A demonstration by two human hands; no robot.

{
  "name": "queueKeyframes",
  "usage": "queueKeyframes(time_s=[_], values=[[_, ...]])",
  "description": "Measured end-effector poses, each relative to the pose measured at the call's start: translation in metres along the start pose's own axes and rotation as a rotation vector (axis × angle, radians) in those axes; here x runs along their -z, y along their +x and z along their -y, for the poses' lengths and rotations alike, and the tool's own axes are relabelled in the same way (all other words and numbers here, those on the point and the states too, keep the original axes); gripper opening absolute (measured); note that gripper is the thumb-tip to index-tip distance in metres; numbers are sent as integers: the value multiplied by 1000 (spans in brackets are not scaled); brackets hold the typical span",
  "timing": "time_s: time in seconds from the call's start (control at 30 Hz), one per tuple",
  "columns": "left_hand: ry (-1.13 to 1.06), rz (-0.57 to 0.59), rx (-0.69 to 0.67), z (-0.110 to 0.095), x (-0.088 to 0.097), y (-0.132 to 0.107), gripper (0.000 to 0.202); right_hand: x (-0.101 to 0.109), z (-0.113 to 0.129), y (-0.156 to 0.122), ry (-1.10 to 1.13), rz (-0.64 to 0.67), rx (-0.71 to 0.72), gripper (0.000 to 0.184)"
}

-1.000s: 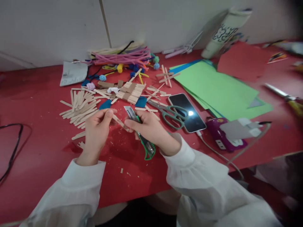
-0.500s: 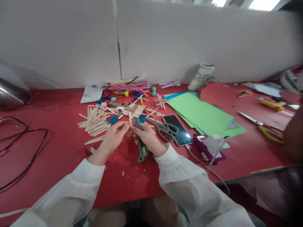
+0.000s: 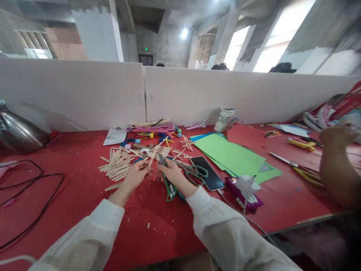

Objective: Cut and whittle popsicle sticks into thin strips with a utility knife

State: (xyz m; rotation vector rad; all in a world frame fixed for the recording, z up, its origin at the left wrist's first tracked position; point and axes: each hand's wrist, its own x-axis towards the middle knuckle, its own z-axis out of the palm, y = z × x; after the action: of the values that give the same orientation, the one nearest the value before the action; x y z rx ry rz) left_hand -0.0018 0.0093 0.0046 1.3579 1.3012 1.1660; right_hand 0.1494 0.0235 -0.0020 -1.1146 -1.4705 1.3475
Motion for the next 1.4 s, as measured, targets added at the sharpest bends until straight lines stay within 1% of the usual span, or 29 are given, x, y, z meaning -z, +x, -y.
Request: queueKeyframes(time_s=[0.1, 0.17, 0.27, 0.33, 0.5, 0.73, 0.93, 1.17, 1.4], values=[[30, -85, -30, 2, 4, -1, 31, 12, 7, 2, -110, 18, 91, 12], [68, -126, -66, 5, 5, -2, 30, 14, 10, -1, -160, 12, 147, 12], [150, -182, -138, 7, 5, -6, 27, 8, 10, -11, -188, 55, 159, 6], [205, -207, -187, 8, 4, -8, 26, 1, 9, -19, -184, 96, 146, 6], [291, -209, -287, 6, 1, -16, 22, -9, 6, -33, -209, 116, 151, 16], [360, -199, -369, 10, -2, -20, 20, -10, 0, -35, -191, 85, 121, 14], [434, -204, -397, 13, -3, -20, 21, -9, -3, -31, -142, 90, 79, 14], [490, -240, -430, 12, -3, -21, 20, -9, 0, -31, -84, 123, 33, 16], [492, -215, -430, 9, -5, -24, 18, -5, 1, -32, -57, 139, 6, 19]])
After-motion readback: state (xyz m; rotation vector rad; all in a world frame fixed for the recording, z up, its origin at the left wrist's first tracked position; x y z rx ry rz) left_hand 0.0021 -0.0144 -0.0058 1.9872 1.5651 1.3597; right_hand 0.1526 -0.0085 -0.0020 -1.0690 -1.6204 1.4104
